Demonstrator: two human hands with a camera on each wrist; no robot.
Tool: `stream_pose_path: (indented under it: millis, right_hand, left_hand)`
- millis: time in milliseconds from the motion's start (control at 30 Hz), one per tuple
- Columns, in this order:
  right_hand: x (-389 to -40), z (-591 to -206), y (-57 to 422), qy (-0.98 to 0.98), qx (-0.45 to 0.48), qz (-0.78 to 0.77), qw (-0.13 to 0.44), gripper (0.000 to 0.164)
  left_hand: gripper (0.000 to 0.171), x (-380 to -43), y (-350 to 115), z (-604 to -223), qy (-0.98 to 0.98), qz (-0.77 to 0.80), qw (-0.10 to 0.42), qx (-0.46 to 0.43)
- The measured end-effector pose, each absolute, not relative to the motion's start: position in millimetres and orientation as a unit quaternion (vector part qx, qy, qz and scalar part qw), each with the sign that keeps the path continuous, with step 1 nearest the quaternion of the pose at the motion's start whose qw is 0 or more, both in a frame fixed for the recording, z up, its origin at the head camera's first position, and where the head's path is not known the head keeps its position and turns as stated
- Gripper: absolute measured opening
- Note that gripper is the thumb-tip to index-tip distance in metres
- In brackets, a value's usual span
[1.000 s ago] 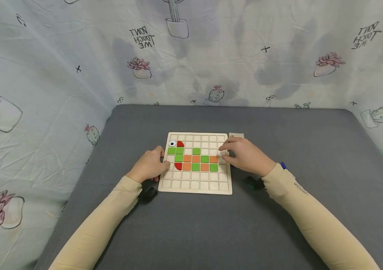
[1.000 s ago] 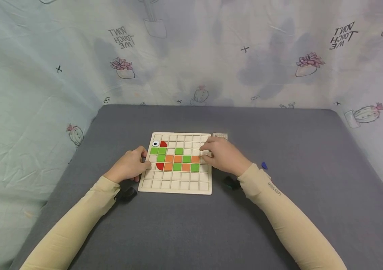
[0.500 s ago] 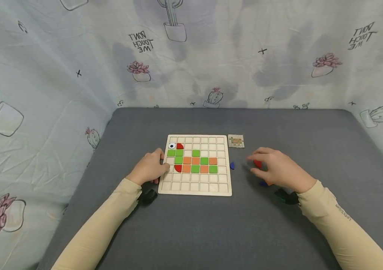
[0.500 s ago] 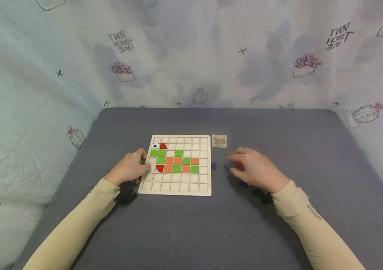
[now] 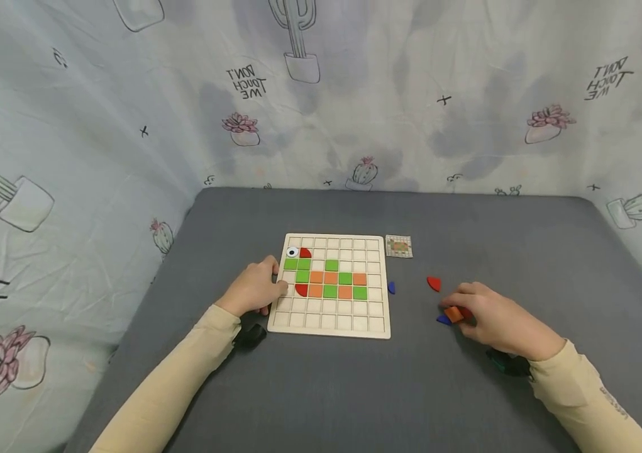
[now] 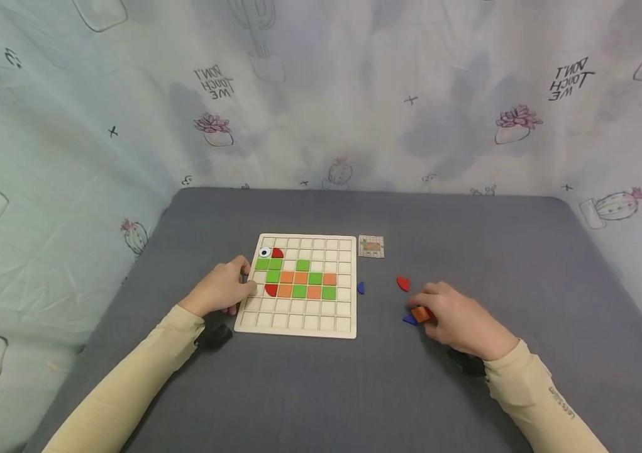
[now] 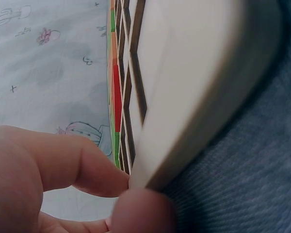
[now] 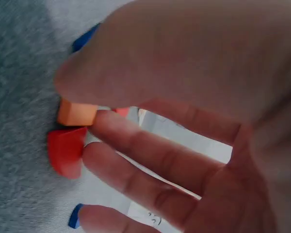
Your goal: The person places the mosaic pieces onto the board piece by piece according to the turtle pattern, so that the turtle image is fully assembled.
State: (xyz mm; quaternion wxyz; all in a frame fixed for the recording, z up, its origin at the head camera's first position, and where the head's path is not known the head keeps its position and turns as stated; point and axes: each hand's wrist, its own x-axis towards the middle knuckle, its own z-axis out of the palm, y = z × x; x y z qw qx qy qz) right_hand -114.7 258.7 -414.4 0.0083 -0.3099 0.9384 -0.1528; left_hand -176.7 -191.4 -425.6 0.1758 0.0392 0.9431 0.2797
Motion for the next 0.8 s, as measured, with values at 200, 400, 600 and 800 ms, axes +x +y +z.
stream_pose_path:
  millis: [200,400,600,800]
  right_hand:
    - [-112.1,-429.5,258.5,0.932,-0.325,-0.152,-0.039,0.040]
    - [-113.1,-439.0,254.4,0.922,-0.342,-0.164,-0.082,0.039]
    - [-115.7,-441.2,252.7,0.911,-0.361,-0.175,-0.096,0.035]
    - [-119.8,-435.8,255.1,0.900,-0.367,-0.208,-0.111,0.033]
  left_hand:
    - [0.033,-173.2,-193.1,-430.0,0.942,0.281,0.177,0.042]
    - [0.034,-173.0,-194.7,-430.1,0.942,0.283,0.176,0.039]
    - [0.033,-175.6,-195.0,-430.3,0.943,0.280,0.174,0.041]
    - [0.033,-177.1,-192.2,-428.1,0.947,0.270,0.167,0.040]
